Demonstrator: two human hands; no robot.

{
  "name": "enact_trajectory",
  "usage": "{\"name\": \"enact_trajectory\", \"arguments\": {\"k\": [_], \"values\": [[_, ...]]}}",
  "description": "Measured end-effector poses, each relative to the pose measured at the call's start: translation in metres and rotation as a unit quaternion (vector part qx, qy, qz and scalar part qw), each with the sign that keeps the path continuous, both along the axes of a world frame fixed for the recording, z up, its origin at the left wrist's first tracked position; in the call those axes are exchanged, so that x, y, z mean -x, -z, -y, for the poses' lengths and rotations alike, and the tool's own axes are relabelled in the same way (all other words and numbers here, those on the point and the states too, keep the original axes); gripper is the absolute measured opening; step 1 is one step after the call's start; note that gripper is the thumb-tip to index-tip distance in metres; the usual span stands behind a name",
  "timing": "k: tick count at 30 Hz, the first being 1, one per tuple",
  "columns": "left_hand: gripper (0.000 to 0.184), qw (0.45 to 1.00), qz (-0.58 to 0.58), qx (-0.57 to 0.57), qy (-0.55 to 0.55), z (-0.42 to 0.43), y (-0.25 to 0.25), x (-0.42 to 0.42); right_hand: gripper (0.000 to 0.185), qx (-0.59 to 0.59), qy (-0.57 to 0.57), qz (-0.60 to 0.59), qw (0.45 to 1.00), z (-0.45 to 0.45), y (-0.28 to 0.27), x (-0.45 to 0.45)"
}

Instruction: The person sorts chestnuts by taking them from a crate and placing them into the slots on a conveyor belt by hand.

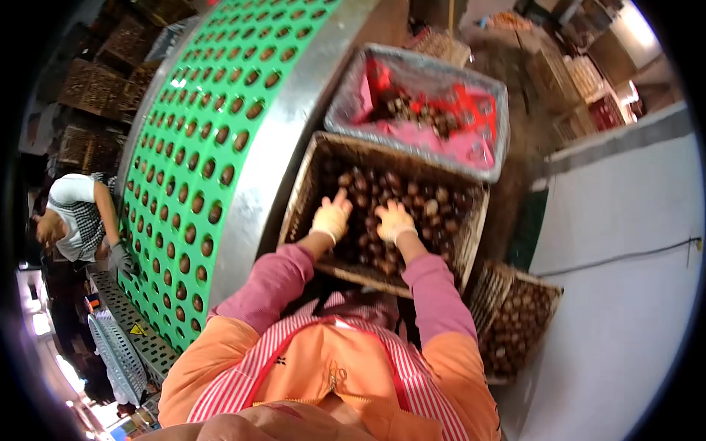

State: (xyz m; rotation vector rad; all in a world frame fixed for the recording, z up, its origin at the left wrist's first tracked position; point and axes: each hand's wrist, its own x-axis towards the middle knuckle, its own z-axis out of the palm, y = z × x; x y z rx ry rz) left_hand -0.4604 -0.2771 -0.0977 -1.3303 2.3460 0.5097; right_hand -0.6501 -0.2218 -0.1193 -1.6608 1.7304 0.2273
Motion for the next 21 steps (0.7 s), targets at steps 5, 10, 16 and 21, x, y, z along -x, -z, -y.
{"name": "enact_trajectory", "arguments": {"k": [5, 10, 16, 21], "values": [[0.050, 0.997, -0.020, -0.003, 0.075, 0.007, 0.011, 0.000, 0.067, -0.104, -0.032, -0.041, 0.993, 0.011, -0.017, -0.002], [0.071, 0.992, -0.056, -0.095, 0.060, 0.018, -0.009, -0.011, 0.069, -0.122, 0.010, -0.080, 0.989, 0.008, -0.050, -0.019], [0.067, 0.994, 0.011, -0.076, 0.075, 0.018, -0.026, 0.004, 0.066, -0.120, -0.036, -0.148, 0.981, 0.015, -0.018, -0.030], [0.061, 0.993, 0.016, -0.085, 0.077, 0.021, -0.019, 0.005, 0.077, -0.197, 0.005, -0.133, 0.971, 0.018, -0.026, -0.016]]}}
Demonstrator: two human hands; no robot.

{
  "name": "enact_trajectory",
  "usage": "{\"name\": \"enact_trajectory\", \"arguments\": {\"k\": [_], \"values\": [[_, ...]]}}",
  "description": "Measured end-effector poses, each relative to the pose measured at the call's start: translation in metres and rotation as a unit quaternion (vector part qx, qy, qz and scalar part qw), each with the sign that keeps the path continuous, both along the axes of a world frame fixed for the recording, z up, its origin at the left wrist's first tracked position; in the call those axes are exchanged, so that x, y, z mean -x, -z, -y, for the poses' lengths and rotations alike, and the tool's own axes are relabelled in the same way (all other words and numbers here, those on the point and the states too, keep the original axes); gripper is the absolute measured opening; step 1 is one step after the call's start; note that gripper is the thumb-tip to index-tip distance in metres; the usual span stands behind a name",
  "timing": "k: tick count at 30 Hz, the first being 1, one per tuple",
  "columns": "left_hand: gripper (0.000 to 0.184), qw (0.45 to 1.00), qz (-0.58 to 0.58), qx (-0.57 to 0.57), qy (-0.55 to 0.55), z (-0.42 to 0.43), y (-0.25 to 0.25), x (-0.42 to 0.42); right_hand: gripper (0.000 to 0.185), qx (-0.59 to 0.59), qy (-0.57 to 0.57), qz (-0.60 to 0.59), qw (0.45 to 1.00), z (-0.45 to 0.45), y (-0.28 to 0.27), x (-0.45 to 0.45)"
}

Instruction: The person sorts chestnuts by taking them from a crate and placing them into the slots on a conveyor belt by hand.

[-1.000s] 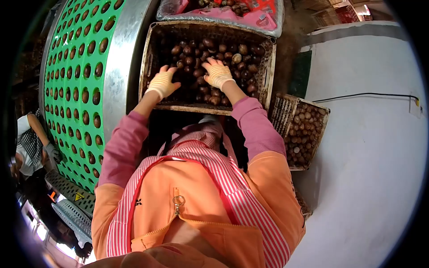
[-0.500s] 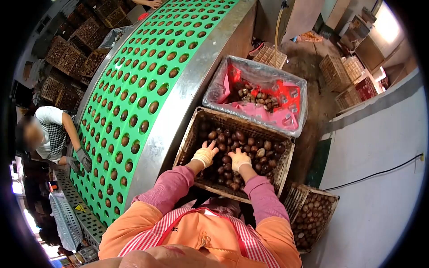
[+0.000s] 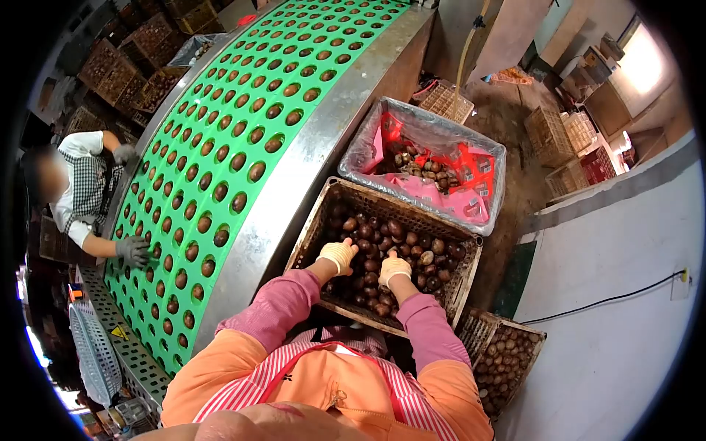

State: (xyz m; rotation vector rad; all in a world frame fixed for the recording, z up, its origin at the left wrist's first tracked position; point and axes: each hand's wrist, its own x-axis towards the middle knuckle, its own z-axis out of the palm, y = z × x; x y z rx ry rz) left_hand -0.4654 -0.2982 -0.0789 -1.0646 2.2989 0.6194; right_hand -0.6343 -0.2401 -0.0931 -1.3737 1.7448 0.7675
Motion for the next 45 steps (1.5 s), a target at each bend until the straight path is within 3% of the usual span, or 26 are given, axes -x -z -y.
{"name": "enact_trajectory", "arguments": {"k": [7, 10, 11, 12, 17, 18, 21, 22, 24, 25, 28, 30, 34, 35, 38, 39, 40, 42, 45], "values": [[0.055, 0.992, 0.016, -0.035, -0.117, -0.020, 0.002, -0.003, 0.059, 0.008, 0.043, 0.003, 0.999, -0.011, -0.002, -0.009], [0.069, 0.991, 0.048, -0.084, -0.090, -0.006, 0.002, -0.011, 0.061, -0.051, 0.029, -0.009, 0.998, 0.000, 0.019, -0.003], [0.066, 0.993, 0.051, -0.097, -0.049, -0.003, 0.001, -0.016, 0.068, -0.081, 0.005, 0.046, 0.996, 0.002, 0.023, 0.007], [0.058, 0.990, 0.070, -0.124, -0.014, -0.001, 0.001, -0.018, 0.059, -0.050, 0.000, 0.069, 0.996, -0.004, 0.016, 0.009], [0.053, 0.990, 0.043, -0.131, 0.042, -0.002, 0.029, -0.024, 0.072, -0.070, -0.004, 0.071, 0.995, -0.013, 0.026, 0.007], [0.051, 0.984, 0.038, -0.173, 0.022, 0.001, 0.028, -0.026, 0.075, -0.089, -0.010, 0.066, 0.994, -0.010, 0.031, 0.006], [0.049, 0.992, -0.019, -0.118, -0.038, -0.004, 0.031, -0.037, 0.083, -0.083, 0.000, 0.069, 0.994, -0.011, 0.015, 0.001], [0.051, 0.986, -0.026, -0.159, -0.047, -0.001, 0.022, -0.042, 0.085, -0.076, 0.018, 0.083, 0.993, -0.014, 0.019, 0.006], [0.052, 0.980, -0.112, -0.135, -0.098, -0.006, 0.004, -0.055, 0.092, -0.011, 0.053, 0.114, 0.992, -0.022, 0.017, 0.012], [0.064, 0.973, -0.117, -0.170, -0.104, -0.005, -0.003, -0.057, 0.095, -0.016, 0.122, 0.161, 0.979, -0.027, 0.030, 0.021], [0.059, 0.982, -0.101, -0.151, -0.053, -0.008, -0.011, -0.057, 0.095, 0.070, 0.367, 0.298, 0.879, -0.048, 0.018, 0.017], [0.049, 0.995, -0.031, -0.092, 0.039, -0.008, 0.001, -0.055, 0.084, 0.115, 0.488, 0.294, 0.814, -0.064, 0.000, 0.002], [0.046, 0.988, 0.007, -0.096, 0.123, -0.027, 0.015, -0.047, 0.075, 0.139, 0.567, 0.339, 0.738, -0.085, -0.054, -0.041], [0.047, 0.986, 0.025, -0.097, 0.132, -0.030, 0.019, -0.044, 0.063, 0.148, 0.581, 0.379, 0.705, -0.091, -0.055, -0.044], [0.049, 0.988, 0.013, -0.093, 0.123, -0.031, 0.023, -0.041, 0.049, 0.178, 0.599, 0.463, 0.629, -0.105, -0.051, -0.040], [0.061, 0.982, 0.030, -0.128, 0.137, -0.028, 0.028, -0.038, 0.038, 0.183, 0.614, 0.461, 0.614, -0.104, -0.073, -0.047], [0.073, 0.974, 0.049, -0.163, 0.150, -0.025, 0.025, -0.038, 0.035, 0.174, 0.624, 0.514, 0.562, -0.107, -0.081, -0.047], [0.079, 0.979, 0.010, -0.174, 0.103, -0.029, 0.014, -0.042, 0.031, 0.157, 0.679, 0.540, 0.472, -0.113, -0.091, -0.046], [0.046, 0.986, -0.037, -0.130, 0.100, -0.037, 0.036, -0.031, 0.027, 0.138, 0.675, 0.618, 0.379, -0.121, -0.093, -0.039]]}}
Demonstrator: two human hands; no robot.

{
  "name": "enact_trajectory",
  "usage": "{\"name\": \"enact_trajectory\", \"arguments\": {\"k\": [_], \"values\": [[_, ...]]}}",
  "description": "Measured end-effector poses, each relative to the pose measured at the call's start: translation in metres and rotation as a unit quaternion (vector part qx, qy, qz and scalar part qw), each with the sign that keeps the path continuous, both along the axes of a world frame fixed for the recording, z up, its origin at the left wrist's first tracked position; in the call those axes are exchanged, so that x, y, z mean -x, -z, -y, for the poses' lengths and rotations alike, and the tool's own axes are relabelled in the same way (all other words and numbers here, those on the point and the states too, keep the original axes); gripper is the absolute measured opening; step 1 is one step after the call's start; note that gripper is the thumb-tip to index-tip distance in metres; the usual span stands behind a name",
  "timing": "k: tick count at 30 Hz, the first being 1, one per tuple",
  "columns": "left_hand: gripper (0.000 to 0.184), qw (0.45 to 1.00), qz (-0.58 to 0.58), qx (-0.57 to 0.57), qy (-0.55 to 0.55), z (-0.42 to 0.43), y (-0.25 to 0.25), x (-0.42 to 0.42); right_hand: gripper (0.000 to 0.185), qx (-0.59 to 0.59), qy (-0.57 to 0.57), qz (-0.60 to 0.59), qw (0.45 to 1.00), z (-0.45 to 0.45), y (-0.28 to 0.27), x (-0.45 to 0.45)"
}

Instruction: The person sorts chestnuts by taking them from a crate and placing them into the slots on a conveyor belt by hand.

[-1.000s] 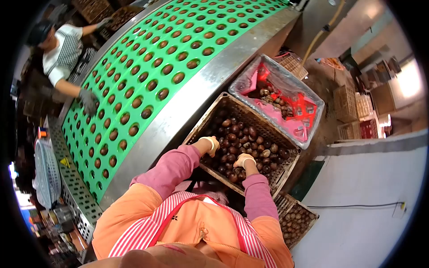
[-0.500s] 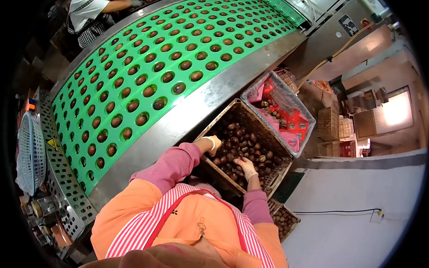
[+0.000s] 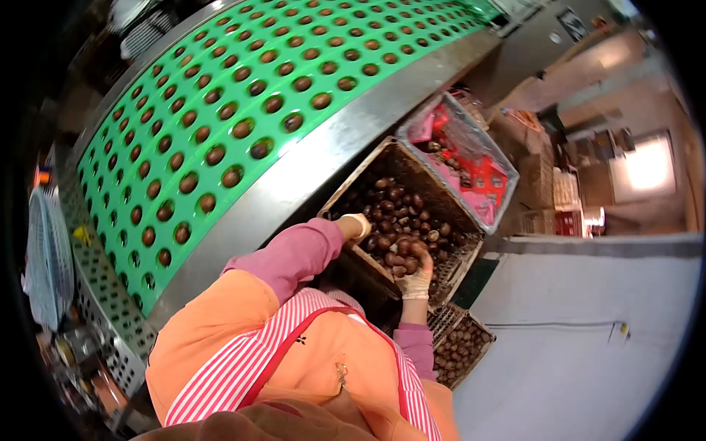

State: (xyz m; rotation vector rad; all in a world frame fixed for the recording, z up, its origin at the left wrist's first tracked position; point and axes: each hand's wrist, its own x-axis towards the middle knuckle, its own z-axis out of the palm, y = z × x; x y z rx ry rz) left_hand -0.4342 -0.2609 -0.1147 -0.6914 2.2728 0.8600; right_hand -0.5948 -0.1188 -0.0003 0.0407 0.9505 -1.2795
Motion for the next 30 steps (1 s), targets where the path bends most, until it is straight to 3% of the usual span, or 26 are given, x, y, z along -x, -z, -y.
{"name": "enact_trajectory", "arguments": {"k": [1, 2, 3, 4, 5, 9, 11, 12, 15, 16, 17, 18, 19, 20, 21, 23, 25, 26, 27, 29, 30], "values": [[0.040, 0.999, -0.033, -0.023, -0.025, -0.002, -0.007, -0.003, 0.028, 0.030, 0.006, 0.051, 0.998, -0.004, -0.001, -0.001], [0.040, 0.998, -0.046, -0.019, -0.035, -0.003, 0.001, 0.003, 0.033, 0.010, 0.028, -0.027, 0.999, -0.007, -0.006, -0.007], [0.041, 0.997, -0.059, -0.011, -0.047, -0.001, 0.009, 0.007, 0.043, 0.064, -0.018, 0.031, 0.997, -0.011, 0.013, 0.008], [0.038, 0.988, -0.136, -0.022, -0.065, 0.001, -0.023, -0.005, 0.047, 0.065, -0.011, 0.077, 0.995, -0.011, 0.011, 0.001], [0.035, 0.967, -0.197, -0.029, -0.158, 0.001, -0.033, -0.010, 0.051, 0.064, -0.002, 0.123, 0.990, -0.009, 0.005, -0.008], [0.027, 0.824, -0.425, -0.092, -0.363, 0.001, -0.113, -0.064, 0.056, 0.109, -0.093, 0.185, 0.972, 0.017, 0.019, -0.012], [0.024, 0.737, -0.515, -0.154, -0.410, -0.011, -0.137, -0.107, 0.055, 0.015, -0.094, 0.041, 0.995, 0.034, 0.009, -0.036], [0.025, 0.710, -0.542, -0.145, -0.425, -0.018, -0.144, -0.129, 0.054, 0.023, -0.165, 0.068, 0.984, 0.045, 0.001, -0.051], [0.028, 0.640, -0.579, -0.030, -0.505, -0.055, -0.148, -0.214, 0.053, 0.106, -0.257, -0.139, 0.950, 0.064, -0.023, -0.126], [0.031, 0.594, -0.582, 0.053, -0.553, -0.074, -0.137, -0.249, 0.048, 0.158, -0.315, -0.116, 0.929, 0.081, -0.017, -0.137], [0.033, 0.568, -0.566, 0.123, -0.585, -0.095, -0.136, -0.290, 0.043, 0.164, -0.286, -0.183, 0.926, 0.076, -0.045, -0.180], [0.032, 0.578, -0.470, 0.236, -0.624, -0.123, -0.146, -0.336, 0.043, 0.198, -0.337, -0.190, 0.901, 0.081, -0.053, -0.197], [0.027, 0.559, -0.418, 0.203, -0.687, -0.159, -0.190, -0.374, 0.042, 0.232, -0.386, -0.196, 0.871, 0.085, -0.058, -0.214], [0.024, 0.578, -0.305, 0.363, -0.664, -0.186, -0.170, -0.417, 0.044, 0.234, -0.400, -0.228, 0.856, 0.088, -0.065, -0.234], [0.024, 0.536, -0.245, 0.420, -0.690, -0.221, -0.175, -0.446, 0.047, 0.250, -0.425, -0.236, 0.837, 0.091, -0.067, -0.249], [0.023, 0.472, -0.152, 0.402, -0.770, -0.279, -0.179, -0.487, 0.050, 0.281, -0.467, -0.235, 0.805, 0.096, -0.066, -0.280], [0.023, 0.470, -0.117, 0.272, -0.831, -0.319, -0.146, -0.512, 0.053, 0.297, -0.492, -0.244, 0.781, 0.097, -0.067, -0.312], [0.022, 0.547, -0.046, 0.228, -0.804, -0.325, -0.128, -0.527, 0.053, 0.300, -0.510, -0.241, 0.769, 0.096, -0.070, -0.328], [0.024, 0.564, -0.015, 0.183, -0.805, -0.323, -0.137, -0.524, 0.053, 0.303, -0.529, -0.238, 0.756, 0.097, -0.072, -0.343], [0.020, 0.534, -0.066, 0.192, -0.821, -0.322, -0.142, -0.528, 0.049, 0.313, -0.560, -0.251, 0.725, 0.096, -0.083, -0.376], [0.021, 0.480, -0.097, 0.244, -0.837, -0.317, -0.139, -0.531, 0.047, 0.333, -0.564, -0.284, 0.700, 0.094, -0.086, -0.392]]}}
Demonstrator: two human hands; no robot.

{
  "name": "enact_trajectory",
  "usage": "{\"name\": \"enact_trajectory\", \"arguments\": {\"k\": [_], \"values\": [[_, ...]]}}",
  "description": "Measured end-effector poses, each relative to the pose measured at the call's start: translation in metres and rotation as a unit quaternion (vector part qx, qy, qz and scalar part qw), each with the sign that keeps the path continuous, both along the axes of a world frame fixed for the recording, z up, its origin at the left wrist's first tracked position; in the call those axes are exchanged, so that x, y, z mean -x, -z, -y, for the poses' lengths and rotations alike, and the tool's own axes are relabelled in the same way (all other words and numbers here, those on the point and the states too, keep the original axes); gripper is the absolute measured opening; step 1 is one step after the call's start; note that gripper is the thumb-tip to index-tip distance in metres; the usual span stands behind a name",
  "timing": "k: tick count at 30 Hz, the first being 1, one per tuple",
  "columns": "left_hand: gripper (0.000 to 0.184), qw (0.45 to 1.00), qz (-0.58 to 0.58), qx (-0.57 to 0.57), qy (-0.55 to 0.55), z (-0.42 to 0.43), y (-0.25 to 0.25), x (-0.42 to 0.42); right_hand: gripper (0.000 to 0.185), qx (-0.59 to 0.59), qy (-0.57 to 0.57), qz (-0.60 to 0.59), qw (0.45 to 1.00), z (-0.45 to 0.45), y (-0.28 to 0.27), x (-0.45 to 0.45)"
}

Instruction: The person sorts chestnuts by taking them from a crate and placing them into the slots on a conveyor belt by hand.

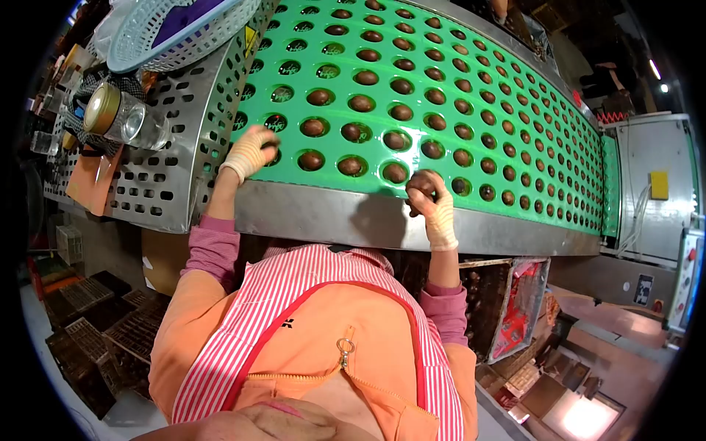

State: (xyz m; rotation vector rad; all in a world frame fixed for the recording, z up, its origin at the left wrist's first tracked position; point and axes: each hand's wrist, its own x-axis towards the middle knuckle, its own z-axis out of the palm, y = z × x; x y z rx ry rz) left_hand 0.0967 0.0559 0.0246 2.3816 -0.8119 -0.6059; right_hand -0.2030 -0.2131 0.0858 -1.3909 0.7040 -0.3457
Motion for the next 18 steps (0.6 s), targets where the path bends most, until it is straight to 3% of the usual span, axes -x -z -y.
{"name": "enact_trajectory", "arguments": {"k": [2, 3, 5, 6, 7, 9, 11, 13, 15, 16, 18], "values": [[0.024, 0.986, 0.040, 0.125, -0.103, 0.015, 0.007, -0.017, 0.040, 0.093, -0.022, -0.024, 0.995, -0.003, -0.009, -0.035], [0.026, 0.982, 0.001, 0.145, -0.118, 0.020, 0.028, -0.025, 0.042, 0.161, -0.038, -0.073, 0.984, 0.000, -0.006, -0.052], [0.032, 0.968, -0.071, 0.189, -0.148, 0.033, 0.079, -0.041, 0.045, 0.301, -0.093, -0.031, 0.949, -0.003, -0.012, -0.090], [0.040, 0.991, 0.097, 0.046, -0.077, 0.037, 0.077, -0.031, 0.049, 0.305, -0.102, -0.039, 0.946, -0.004, -0.009, -0.108], [0.042, 0.986, 0.135, 0.049, -0.085, 0.038, 0.074, -0.022, 0.049, 0.331, -0.130, -0.041, 0.934, -0.005, -0.011, -0.130], [0.052, 0.963, 0.222, 0.029, -0.148, 0.036, 0.043, 0.003, 0.051, 0.141, -0.169, -0.052, 0.974, -0.027, -0.028, -0.177], [0.054, 0.964, 0.201, 0.060, -0.166, 0.024, 0.036, 0.019, 0.041, 0.173, -0.247, 0.010, 0.953, -0.030, -0.002, -0.224], [0.054, 0.960, 0.201, 0.087, -0.177, 0.010, 0.037, 0.038, 0.038, 0.060, -0.279, 0.022, 0.958, -0.048, 0.020, -0.274], [0.052, 0.960, 0.204, 0.109, -0.159, -0.007, 0.034, 0.051, 0.037, -0.031, -0.305, -0.044, 0.951, -0.060, 0.042, -0.313], [0.051, 0.960, 0.206, 0.118, -0.150, -0.015, 0.034, 0.056, 0.037, -0.005, -0.315, -0.126, 0.941, -0.066, 0.041, -0.328], [0.053, 0.950, 0.229, 0.160, -0.140, -0.026, 0.041, 0.065, 0.036, 0.060, -0.327, -0.170, 0.928, -0.068, 0.049, -0.351]]}}
